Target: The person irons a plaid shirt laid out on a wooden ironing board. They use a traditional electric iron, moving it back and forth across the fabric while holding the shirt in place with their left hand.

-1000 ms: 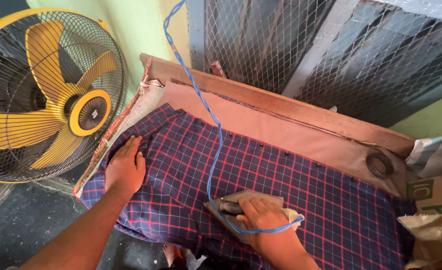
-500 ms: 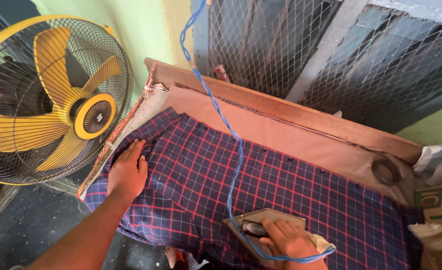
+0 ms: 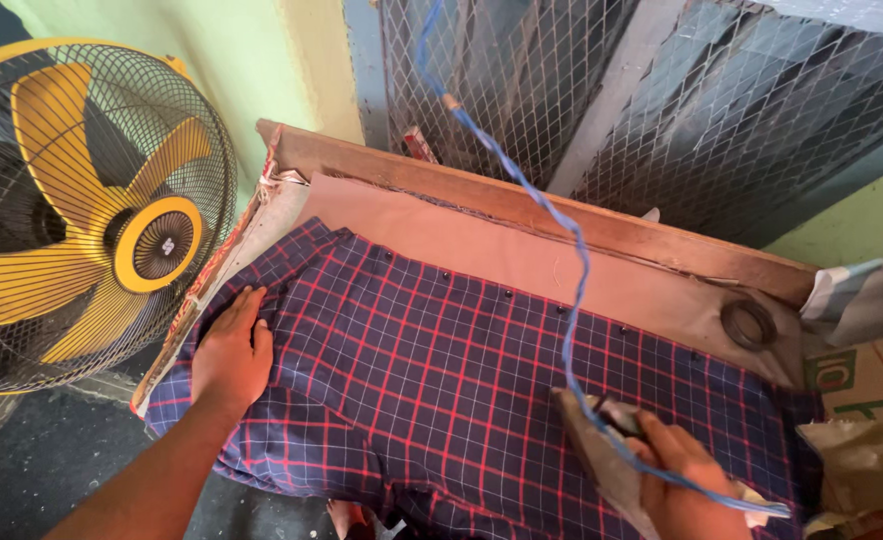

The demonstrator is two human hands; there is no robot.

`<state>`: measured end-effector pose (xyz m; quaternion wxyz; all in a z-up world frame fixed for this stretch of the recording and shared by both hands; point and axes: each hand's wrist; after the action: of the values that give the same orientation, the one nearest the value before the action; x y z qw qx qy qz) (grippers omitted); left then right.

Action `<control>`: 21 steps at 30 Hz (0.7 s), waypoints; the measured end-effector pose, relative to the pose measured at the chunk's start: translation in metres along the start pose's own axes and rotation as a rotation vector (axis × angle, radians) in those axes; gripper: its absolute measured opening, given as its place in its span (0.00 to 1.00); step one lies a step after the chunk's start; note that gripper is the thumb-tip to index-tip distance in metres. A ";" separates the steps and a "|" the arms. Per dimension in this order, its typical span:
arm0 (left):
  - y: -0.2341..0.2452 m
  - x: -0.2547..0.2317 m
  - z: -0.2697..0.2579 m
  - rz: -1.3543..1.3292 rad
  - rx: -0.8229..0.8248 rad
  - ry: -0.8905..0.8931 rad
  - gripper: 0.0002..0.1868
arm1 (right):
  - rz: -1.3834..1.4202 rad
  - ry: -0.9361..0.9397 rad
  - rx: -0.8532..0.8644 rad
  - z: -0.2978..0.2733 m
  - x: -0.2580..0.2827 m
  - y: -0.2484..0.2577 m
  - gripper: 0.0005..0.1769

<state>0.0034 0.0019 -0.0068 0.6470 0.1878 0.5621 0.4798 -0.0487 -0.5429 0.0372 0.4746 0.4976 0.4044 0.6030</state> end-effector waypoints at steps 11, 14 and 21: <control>0.002 -0.001 0.000 0.012 0.012 -0.009 0.26 | -0.280 -0.431 -0.125 0.010 -0.063 -0.004 0.23; 0.002 -0.001 0.000 0.013 0.022 -0.009 0.26 | -0.295 -0.439 -0.061 0.017 -0.070 0.004 0.25; -0.003 0.001 0.001 0.013 -0.012 -0.046 0.26 | -0.273 -0.495 -0.071 0.017 -0.042 0.016 0.23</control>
<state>0.0054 0.0013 -0.0090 0.6576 0.1987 0.5431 0.4828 -0.0325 -0.5871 0.0467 0.6528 0.5538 0.3178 0.4076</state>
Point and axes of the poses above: each hand's wrist, its own z-axis towards the middle knuckle, its own y-axis out of the back of the hand, x = y × z, and after that the axes turned 10 degrees about -z, right-handed
